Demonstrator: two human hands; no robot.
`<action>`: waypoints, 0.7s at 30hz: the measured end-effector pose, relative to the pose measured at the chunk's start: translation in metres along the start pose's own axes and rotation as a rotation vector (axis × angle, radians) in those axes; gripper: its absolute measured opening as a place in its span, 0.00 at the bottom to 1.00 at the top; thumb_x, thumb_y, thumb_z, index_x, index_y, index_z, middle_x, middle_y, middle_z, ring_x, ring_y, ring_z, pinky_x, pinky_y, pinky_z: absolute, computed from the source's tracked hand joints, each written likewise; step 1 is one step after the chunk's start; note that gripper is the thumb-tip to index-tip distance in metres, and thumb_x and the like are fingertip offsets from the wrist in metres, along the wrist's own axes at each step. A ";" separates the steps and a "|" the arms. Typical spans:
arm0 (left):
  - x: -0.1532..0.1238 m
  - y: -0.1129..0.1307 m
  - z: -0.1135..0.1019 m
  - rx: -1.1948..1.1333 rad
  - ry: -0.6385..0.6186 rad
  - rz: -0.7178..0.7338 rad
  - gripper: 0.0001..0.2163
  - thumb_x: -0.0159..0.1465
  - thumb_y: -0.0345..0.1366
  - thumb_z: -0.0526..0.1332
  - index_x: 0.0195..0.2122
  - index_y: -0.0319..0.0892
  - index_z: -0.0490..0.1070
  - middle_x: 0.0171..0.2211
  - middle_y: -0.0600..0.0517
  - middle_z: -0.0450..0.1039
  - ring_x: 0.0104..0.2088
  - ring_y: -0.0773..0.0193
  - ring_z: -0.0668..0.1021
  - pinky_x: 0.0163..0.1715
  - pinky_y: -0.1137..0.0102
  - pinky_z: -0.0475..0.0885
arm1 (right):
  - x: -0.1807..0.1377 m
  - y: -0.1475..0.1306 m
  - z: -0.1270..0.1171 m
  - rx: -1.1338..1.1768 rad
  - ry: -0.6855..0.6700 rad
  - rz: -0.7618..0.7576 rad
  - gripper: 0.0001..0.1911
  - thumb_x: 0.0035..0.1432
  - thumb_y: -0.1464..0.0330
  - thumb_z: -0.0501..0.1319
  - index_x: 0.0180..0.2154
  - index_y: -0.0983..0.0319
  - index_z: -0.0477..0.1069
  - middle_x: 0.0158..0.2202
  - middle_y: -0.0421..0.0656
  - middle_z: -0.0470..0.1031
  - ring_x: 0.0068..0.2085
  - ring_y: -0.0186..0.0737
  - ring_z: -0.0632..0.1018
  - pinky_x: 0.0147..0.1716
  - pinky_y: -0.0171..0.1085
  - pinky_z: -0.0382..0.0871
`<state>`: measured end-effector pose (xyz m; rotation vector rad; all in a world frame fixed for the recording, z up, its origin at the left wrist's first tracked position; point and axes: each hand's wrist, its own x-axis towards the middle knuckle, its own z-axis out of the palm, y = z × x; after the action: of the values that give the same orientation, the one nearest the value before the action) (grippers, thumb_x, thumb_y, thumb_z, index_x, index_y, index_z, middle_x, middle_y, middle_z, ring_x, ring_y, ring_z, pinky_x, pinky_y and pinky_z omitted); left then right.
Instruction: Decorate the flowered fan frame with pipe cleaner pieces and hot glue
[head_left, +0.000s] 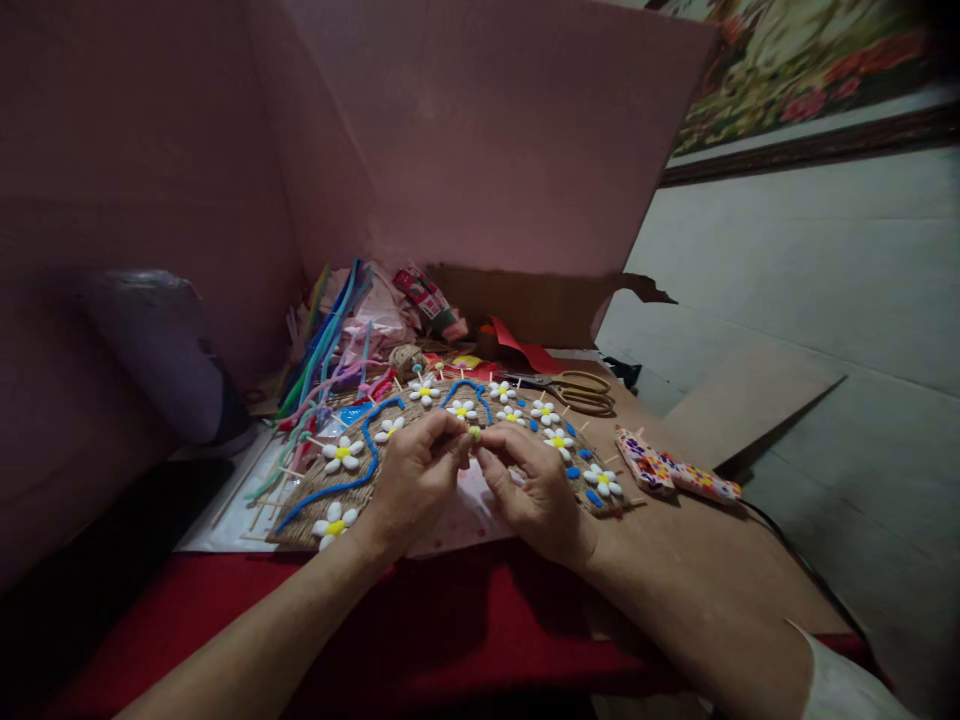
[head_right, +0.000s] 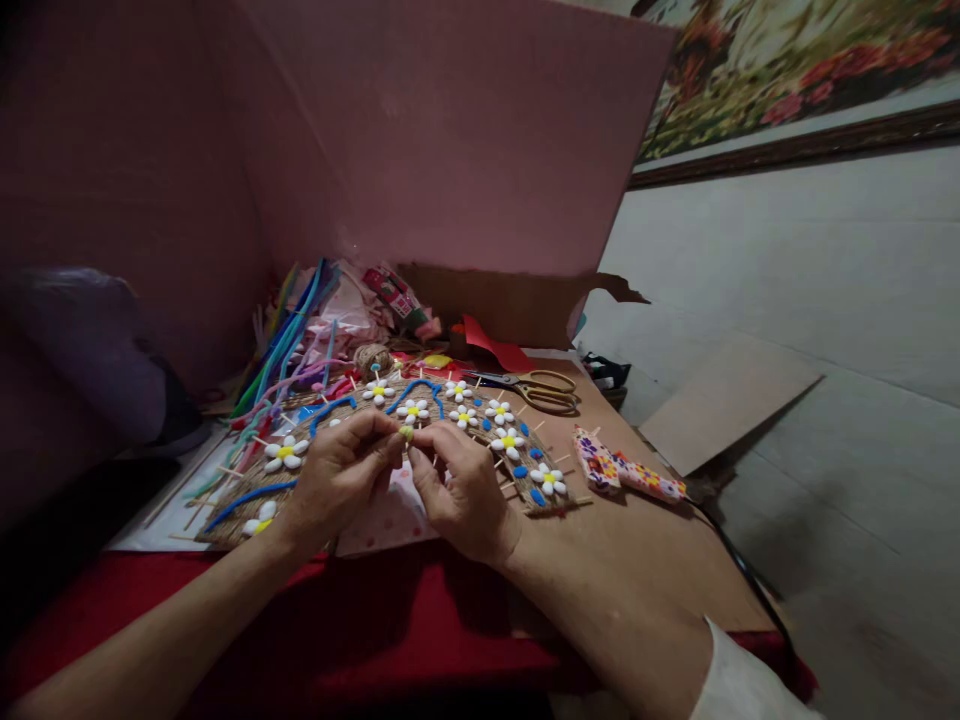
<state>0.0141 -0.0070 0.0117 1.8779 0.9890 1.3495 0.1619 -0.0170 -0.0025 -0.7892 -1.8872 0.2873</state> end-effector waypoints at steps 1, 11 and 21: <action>0.000 0.001 0.000 0.076 0.018 0.050 0.07 0.60 0.34 0.57 0.26 0.39 0.66 0.19 0.56 0.63 0.19 0.73 0.65 0.20 0.76 0.61 | 0.000 0.001 0.000 -0.010 0.001 0.001 0.06 0.60 0.71 0.54 0.37 0.62 0.68 0.32 0.43 0.69 0.33 0.37 0.70 0.33 0.36 0.64; 0.002 -0.003 -0.003 0.048 0.059 0.112 0.05 0.58 0.31 0.59 0.33 0.39 0.73 0.26 0.52 0.72 0.25 0.69 0.71 0.25 0.75 0.65 | 0.002 0.000 -0.001 -0.021 -0.042 0.026 0.06 0.61 0.72 0.52 0.33 0.63 0.67 0.29 0.42 0.67 0.32 0.36 0.69 0.32 0.35 0.61; 0.006 0.004 -0.005 -0.244 -0.065 -0.136 0.05 0.56 0.32 0.60 0.30 0.37 0.74 0.19 0.56 0.68 0.17 0.73 0.68 0.18 0.77 0.64 | 0.003 -0.003 -0.003 -0.010 -0.038 0.034 0.08 0.60 0.71 0.51 0.29 0.63 0.64 0.27 0.41 0.65 0.30 0.35 0.67 0.32 0.35 0.60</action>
<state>0.0119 -0.0035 0.0195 1.6331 0.8608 1.2596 0.1626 -0.0176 0.0031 -0.8287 -1.9140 0.3164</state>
